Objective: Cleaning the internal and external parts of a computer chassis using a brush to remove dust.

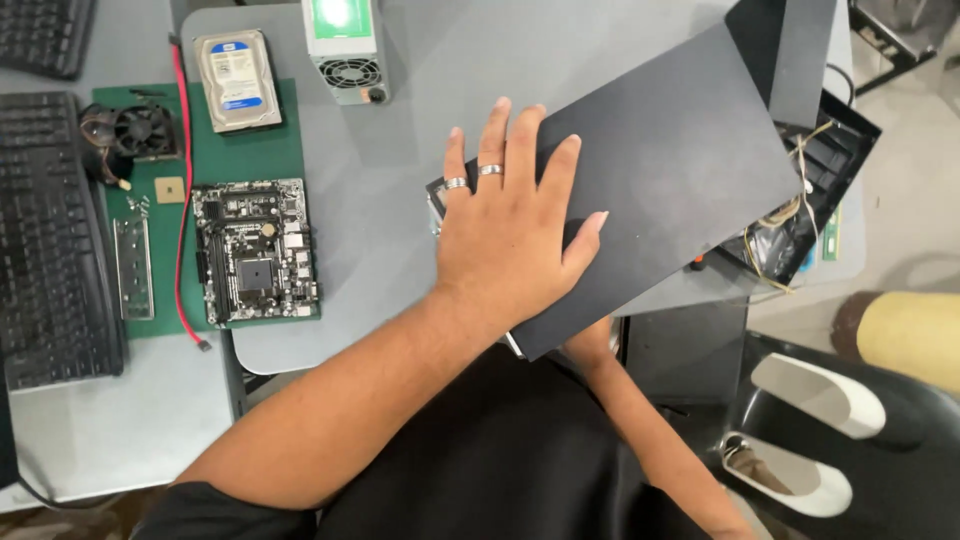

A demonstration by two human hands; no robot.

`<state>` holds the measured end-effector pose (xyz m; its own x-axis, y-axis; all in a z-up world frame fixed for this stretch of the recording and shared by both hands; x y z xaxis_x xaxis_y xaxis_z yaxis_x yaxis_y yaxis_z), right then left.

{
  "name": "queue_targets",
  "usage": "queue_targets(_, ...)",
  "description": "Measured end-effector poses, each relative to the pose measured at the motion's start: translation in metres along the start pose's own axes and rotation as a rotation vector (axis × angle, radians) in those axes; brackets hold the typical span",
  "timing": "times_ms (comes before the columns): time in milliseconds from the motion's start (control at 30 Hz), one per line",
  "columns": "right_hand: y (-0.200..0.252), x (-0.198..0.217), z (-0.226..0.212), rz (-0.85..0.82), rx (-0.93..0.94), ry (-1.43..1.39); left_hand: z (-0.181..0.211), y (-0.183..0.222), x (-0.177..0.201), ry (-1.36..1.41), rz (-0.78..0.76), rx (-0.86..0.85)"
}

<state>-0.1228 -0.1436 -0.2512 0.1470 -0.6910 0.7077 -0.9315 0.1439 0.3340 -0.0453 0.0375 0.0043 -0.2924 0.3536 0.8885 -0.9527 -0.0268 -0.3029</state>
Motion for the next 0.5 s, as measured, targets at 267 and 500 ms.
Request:
queue_targets(267, -0.004, 0.001, -0.006, 0.080, -0.121, -0.042, -0.004, -0.001, 0.001, -0.007, -0.020, -0.082)
queue_targets(500, 0.000, 0.004, -0.004, 0.143, -0.176, -0.072, -0.008, -0.005, -0.001, -0.016, -0.042, -0.101)
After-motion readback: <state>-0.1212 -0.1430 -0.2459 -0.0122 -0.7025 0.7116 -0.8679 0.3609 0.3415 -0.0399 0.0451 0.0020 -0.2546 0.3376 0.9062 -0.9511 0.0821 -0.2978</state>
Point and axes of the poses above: each hand's wrist, its own y-axis away from the middle knuckle, its own x-axis out of the back of the hand, z = x × y, the point moved 1 cm from there along -y, towards the middle knuckle, and after that the axes turned 14 degrees about x, right-handed, at the moved point
